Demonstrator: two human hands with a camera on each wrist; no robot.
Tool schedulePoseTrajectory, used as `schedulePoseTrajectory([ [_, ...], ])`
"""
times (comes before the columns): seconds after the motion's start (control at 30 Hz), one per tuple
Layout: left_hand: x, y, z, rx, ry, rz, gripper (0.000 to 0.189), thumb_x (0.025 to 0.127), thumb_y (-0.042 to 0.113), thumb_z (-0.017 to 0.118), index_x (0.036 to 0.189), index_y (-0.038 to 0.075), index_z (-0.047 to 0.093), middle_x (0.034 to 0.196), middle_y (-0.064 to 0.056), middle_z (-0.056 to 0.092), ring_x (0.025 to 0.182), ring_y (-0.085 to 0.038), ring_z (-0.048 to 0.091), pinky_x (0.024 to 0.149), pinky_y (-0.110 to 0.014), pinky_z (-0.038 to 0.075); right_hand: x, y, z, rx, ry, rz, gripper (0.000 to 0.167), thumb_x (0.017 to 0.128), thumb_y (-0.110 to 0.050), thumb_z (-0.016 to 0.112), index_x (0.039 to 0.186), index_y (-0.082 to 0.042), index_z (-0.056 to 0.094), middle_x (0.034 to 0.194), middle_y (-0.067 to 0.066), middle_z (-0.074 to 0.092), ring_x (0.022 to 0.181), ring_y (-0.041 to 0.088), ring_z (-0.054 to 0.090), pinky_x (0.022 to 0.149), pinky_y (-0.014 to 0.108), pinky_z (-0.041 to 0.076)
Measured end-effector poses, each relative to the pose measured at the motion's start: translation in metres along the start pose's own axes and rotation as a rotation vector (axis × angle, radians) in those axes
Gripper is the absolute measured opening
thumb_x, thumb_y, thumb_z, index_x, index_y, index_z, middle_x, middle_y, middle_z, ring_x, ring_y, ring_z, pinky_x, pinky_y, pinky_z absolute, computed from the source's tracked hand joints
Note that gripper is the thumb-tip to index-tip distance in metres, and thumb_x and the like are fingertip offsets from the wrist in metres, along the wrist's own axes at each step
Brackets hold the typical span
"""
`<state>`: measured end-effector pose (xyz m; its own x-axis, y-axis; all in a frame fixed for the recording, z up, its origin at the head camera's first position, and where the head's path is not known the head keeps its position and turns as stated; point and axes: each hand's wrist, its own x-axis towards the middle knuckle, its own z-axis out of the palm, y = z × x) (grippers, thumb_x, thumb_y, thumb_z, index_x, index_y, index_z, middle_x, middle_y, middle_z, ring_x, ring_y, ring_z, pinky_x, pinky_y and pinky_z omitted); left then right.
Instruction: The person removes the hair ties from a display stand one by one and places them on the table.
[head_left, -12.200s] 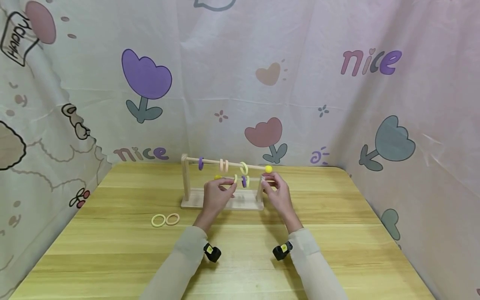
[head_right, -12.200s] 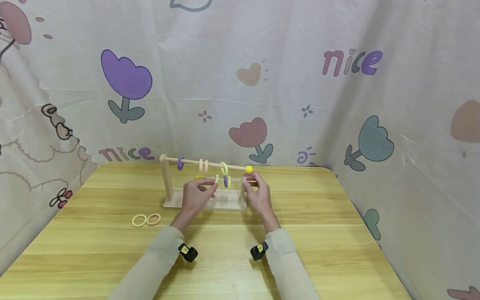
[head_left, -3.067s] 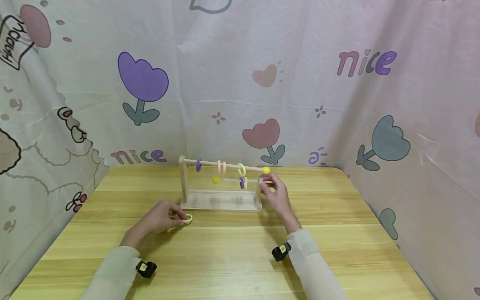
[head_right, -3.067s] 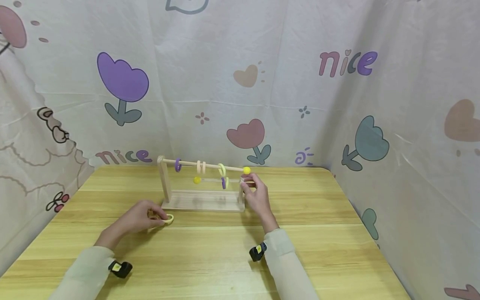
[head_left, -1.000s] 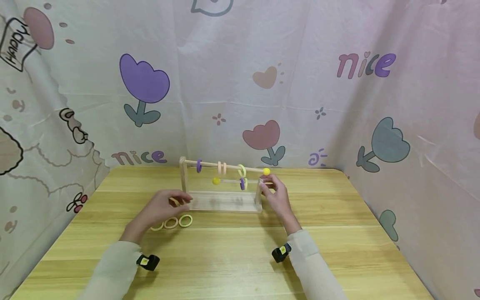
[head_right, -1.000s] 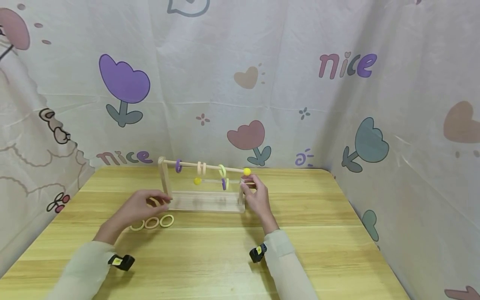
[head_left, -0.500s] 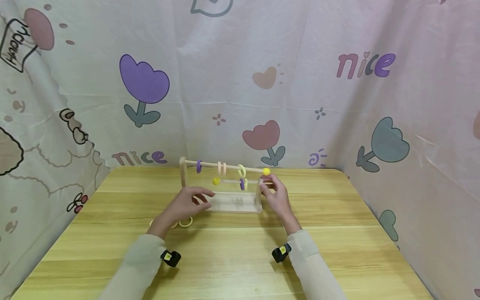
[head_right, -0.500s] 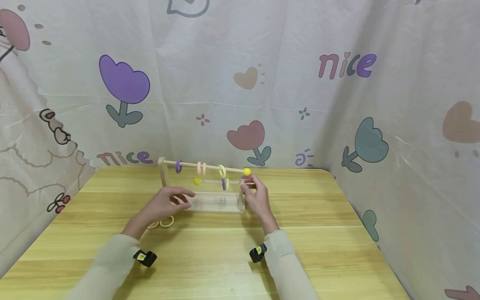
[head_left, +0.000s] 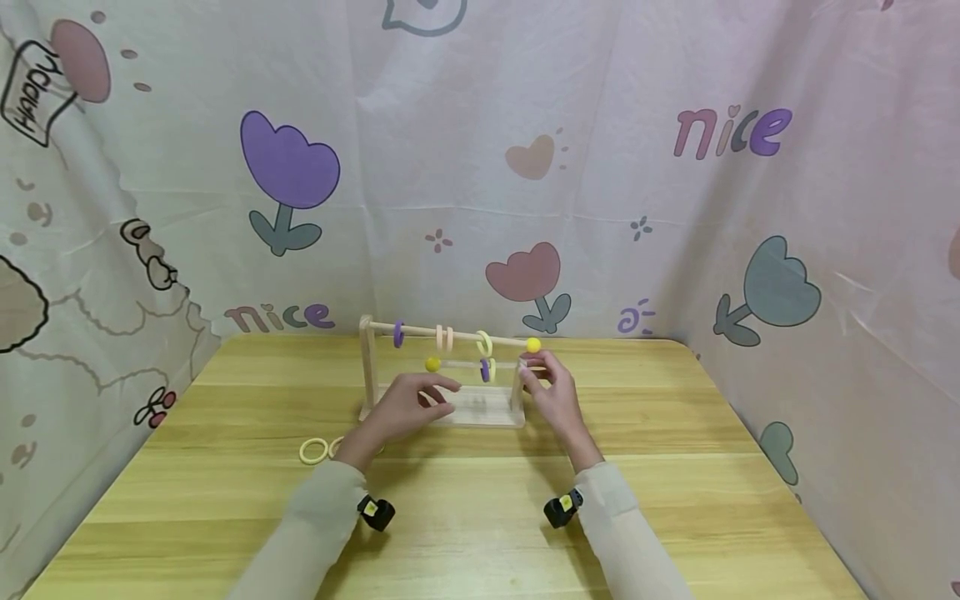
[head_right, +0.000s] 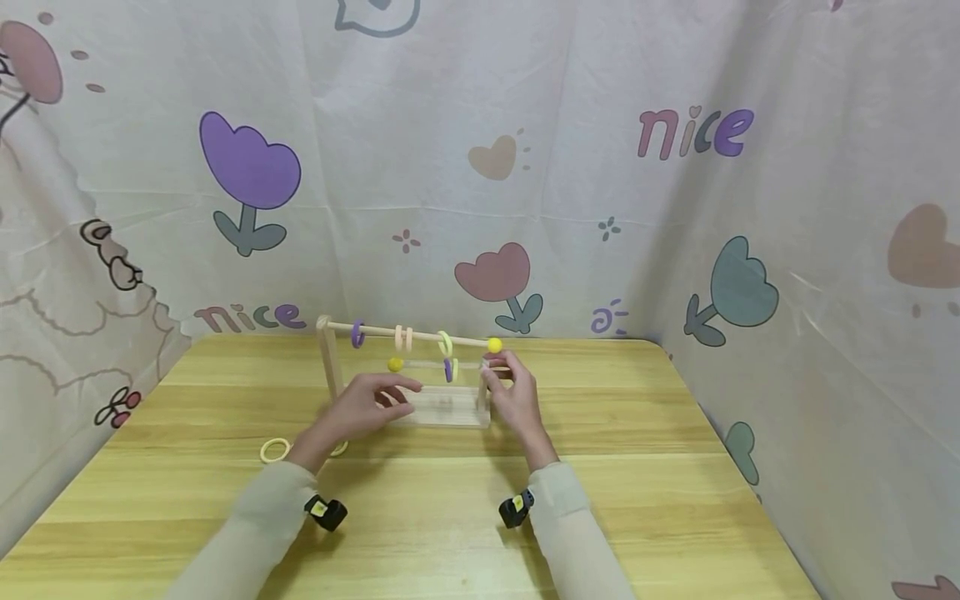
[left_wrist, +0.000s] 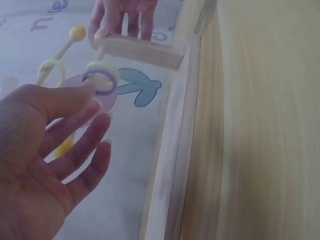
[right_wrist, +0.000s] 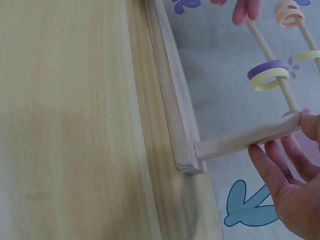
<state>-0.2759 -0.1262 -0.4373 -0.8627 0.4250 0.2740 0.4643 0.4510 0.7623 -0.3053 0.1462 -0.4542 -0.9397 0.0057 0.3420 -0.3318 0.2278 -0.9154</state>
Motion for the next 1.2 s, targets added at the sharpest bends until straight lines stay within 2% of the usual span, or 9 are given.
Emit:
schedulePoseTrajectory([
  [0.23,0.012,-0.002,0.015,-0.001,0.03,0.028,0.034,0.092,0.011,0.077,0.126,0.007,0.073,0.128,-0.014,0.073,0.089,-0.019,0.076,0.076,-0.026,0.061,-0.002,-0.003,0.0,0.008,0.0,0.019,0.021,0.099,-0.002,0.066,0.12,-0.002,0.066,0.116,0.02,0.067,0.097,0.024,0.064,0.084,0.048,0.063],
  [0.37,0.018,-0.001,0.022,-0.01,0.042,0.025,0.04,0.092,0.009,0.077,0.13,0.003,0.07,0.133,-0.016,0.071,0.088,-0.022,0.077,0.076,-0.027,0.062,-0.002,-0.002,0.001,0.004,-0.003,0.015,0.021,0.099,-0.003,0.066,0.12,-0.002,0.067,0.116,0.02,0.068,0.1,0.025,0.064,0.084,0.045,0.063],
  [0.57,0.026,0.0,0.031,-0.02,0.051,0.009,0.043,0.091,0.008,0.078,0.133,0.006,0.069,0.136,-0.015,0.069,0.087,-0.023,0.077,0.077,-0.03,0.063,-0.003,-0.006,0.0,0.01,-0.014,0.047,0.024,0.101,-0.006,0.065,0.124,-0.001,0.065,0.121,0.022,0.066,0.105,0.029,0.063,0.089,0.049,0.062],
  [0.73,0.03,-0.001,0.037,-0.035,0.06,0.019,0.046,0.09,0.005,0.077,0.135,0.005,0.067,0.138,-0.017,0.067,0.086,-0.024,0.078,0.076,-0.029,0.063,-0.002,-0.002,0.0,0.004,-0.003,0.027,0.022,0.099,-0.004,0.066,0.121,-0.003,0.067,0.118,0.02,0.067,0.101,0.026,0.064,0.083,0.039,0.064],
  [1.07,0.034,-0.005,0.051,-0.108,0.088,0.005,0.047,0.09,0.006,0.078,0.135,0.002,0.066,0.135,-0.017,0.069,0.085,-0.025,0.078,0.077,-0.031,0.063,-0.002,-0.002,-0.001,0.001,-0.007,0.019,0.02,0.1,-0.003,0.065,0.12,-0.003,0.067,0.116,0.02,0.067,0.099,0.027,0.064,0.081,0.038,0.064],
  [1.2,0.036,-0.004,0.054,-0.167,0.092,-0.019,0.044,0.091,0.006,0.077,0.133,0.003,0.067,0.131,-0.019,0.071,0.085,-0.027,0.078,0.074,-0.024,0.061,-0.001,-0.001,-0.001,0.003,-0.007,0.014,0.02,0.1,-0.003,0.065,0.119,-0.003,0.067,0.116,0.02,0.068,0.099,0.026,0.064,0.081,0.037,0.064],
])
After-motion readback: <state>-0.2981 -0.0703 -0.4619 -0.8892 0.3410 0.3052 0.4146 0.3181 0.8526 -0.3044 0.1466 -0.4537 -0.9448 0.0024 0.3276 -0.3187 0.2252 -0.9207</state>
